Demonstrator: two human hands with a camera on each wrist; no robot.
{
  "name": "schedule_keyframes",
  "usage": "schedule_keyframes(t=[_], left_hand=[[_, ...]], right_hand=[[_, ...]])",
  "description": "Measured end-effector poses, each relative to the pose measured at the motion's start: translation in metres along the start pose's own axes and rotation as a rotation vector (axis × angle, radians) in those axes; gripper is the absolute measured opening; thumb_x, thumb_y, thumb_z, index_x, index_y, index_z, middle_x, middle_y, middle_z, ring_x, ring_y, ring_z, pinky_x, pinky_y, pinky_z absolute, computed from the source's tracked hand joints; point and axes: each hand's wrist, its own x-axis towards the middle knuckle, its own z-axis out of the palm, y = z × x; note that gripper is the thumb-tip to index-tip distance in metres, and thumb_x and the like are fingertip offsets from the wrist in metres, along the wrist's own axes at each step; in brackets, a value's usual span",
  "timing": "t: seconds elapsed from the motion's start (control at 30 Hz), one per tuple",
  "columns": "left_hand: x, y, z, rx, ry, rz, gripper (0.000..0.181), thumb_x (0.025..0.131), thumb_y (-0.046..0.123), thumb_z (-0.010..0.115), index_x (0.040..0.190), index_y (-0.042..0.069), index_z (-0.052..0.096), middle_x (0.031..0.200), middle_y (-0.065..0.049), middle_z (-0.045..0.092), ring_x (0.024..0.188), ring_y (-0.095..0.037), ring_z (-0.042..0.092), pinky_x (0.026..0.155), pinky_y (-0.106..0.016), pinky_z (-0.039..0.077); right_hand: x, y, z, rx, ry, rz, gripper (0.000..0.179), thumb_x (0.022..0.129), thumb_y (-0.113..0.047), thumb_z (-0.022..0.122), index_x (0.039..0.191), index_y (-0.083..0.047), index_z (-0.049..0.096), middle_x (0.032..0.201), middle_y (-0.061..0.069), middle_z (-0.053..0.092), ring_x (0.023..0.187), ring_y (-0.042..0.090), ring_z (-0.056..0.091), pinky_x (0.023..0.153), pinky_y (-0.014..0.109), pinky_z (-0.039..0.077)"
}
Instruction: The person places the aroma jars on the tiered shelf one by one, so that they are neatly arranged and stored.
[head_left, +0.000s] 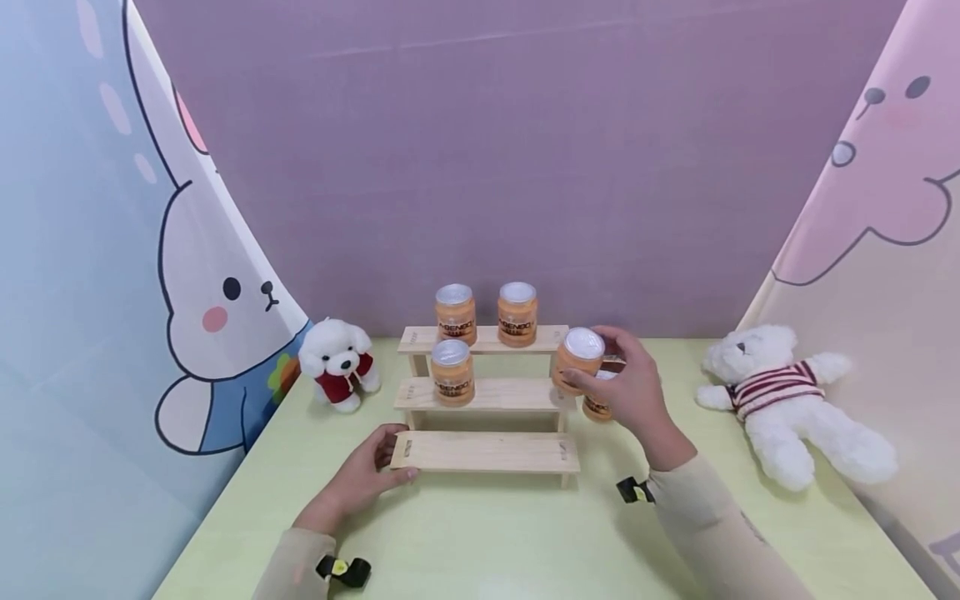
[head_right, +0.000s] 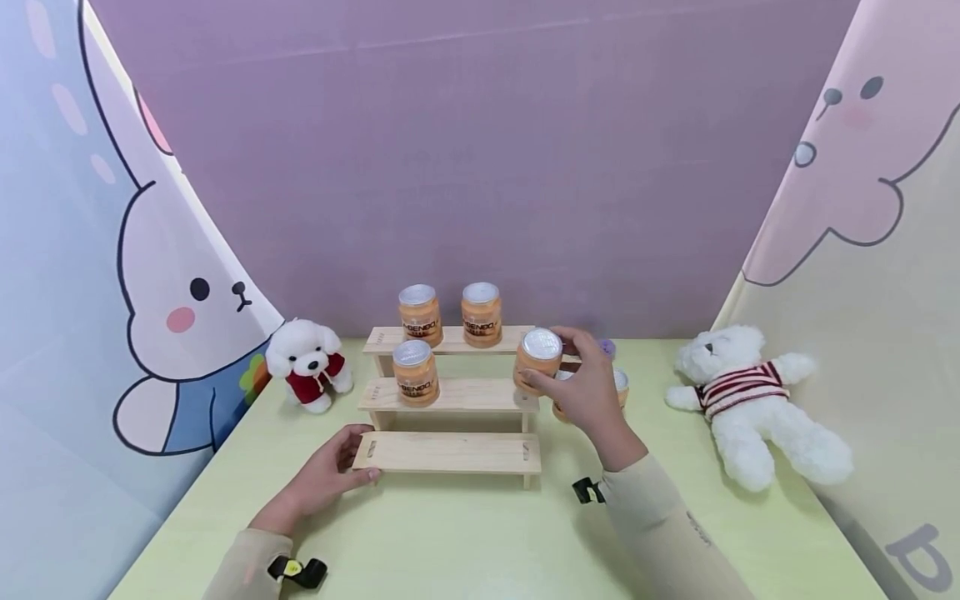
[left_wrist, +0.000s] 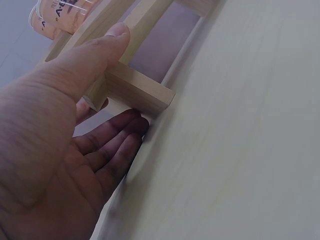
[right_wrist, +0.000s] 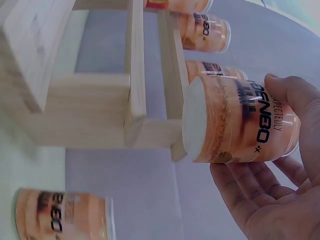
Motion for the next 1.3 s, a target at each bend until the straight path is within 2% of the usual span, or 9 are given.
schedule_keyframes(t=[0.13,0.27,0.37,0.63,0.93,1.3], left_hand=[[0.002,-0.001,-0.001,0.004,-0.005,0.008,0.074,0.086,0.034,0.089,0.146,0.018,0.05,0.128,-0.005,0.064,0.115,-0.022,0.062,0.104,-0.046,0.046],[0.003,-0.003,-0.001,0.011,-0.01,0.018,0.073,0.086,0.035,0.089,0.146,0.018,0.051,0.127,-0.005,0.064,0.113,-0.022,0.062,0.103,-0.046,0.047],[0.003,-0.003,0.0,0.016,-0.009,0.016,0.073,0.086,0.035,0.089,0.145,0.018,0.051,0.126,-0.005,0.064,0.113,-0.022,0.062,0.103,-0.047,0.047],[0.001,-0.002,0.0,0.022,-0.002,0.015,0.073,0.086,0.035,0.089,0.145,0.018,0.051,0.126,-0.004,0.064,0.113,-0.022,0.061,0.104,-0.048,0.046],[0.001,-0.001,-0.001,0.019,-0.004,0.023,0.073,0.086,0.034,0.089,0.145,0.019,0.05,0.125,-0.004,0.064,0.112,-0.022,0.062,0.102,-0.042,0.048],[0.0,0.001,0.0,0.007,0.0,-0.006,0.074,0.084,0.034,0.09,0.145,0.019,0.051,0.125,-0.004,0.064,0.112,-0.022,0.062,0.104,-0.047,0.046]], right_hand=[[0.002,-0.003,0.011,0.019,-0.028,0.01,0.075,0.077,-0.025,0.097,0.14,-0.007,0.059,0.129,0.008,0.062,0.115,0.024,0.062,0.089,0.031,0.057],[0.002,-0.003,0.02,0.05,-0.054,0.047,0.078,0.077,-0.026,0.097,0.142,-0.007,0.058,0.13,0.008,0.062,0.118,0.026,0.061,0.093,0.042,0.056],[0.003,-0.002,0.026,0.047,-0.063,0.068,0.08,0.077,-0.027,0.097,0.144,-0.008,0.058,0.131,0.009,0.062,0.118,0.027,0.06,0.094,0.045,0.056],[0.006,-0.004,0.039,0.071,-0.086,0.069,0.074,0.077,-0.024,0.097,0.14,-0.01,0.061,0.126,0.005,0.062,0.114,0.022,0.06,0.094,0.042,0.056],[0.006,-0.006,0.053,0.081,-0.106,0.078,0.073,0.077,-0.024,0.096,0.14,-0.012,0.062,0.124,0.005,0.064,0.114,0.024,0.062,0.092,0.042,0.058],[0.003,-0.003,0.063,0.103,-0.107,0.096,0.074,0.077,-0.017,0.096,0.141,-0.012,0.06,0.121,0.009,0.065,0.111,0.024,0.061,0.092,0.039,0.057]])
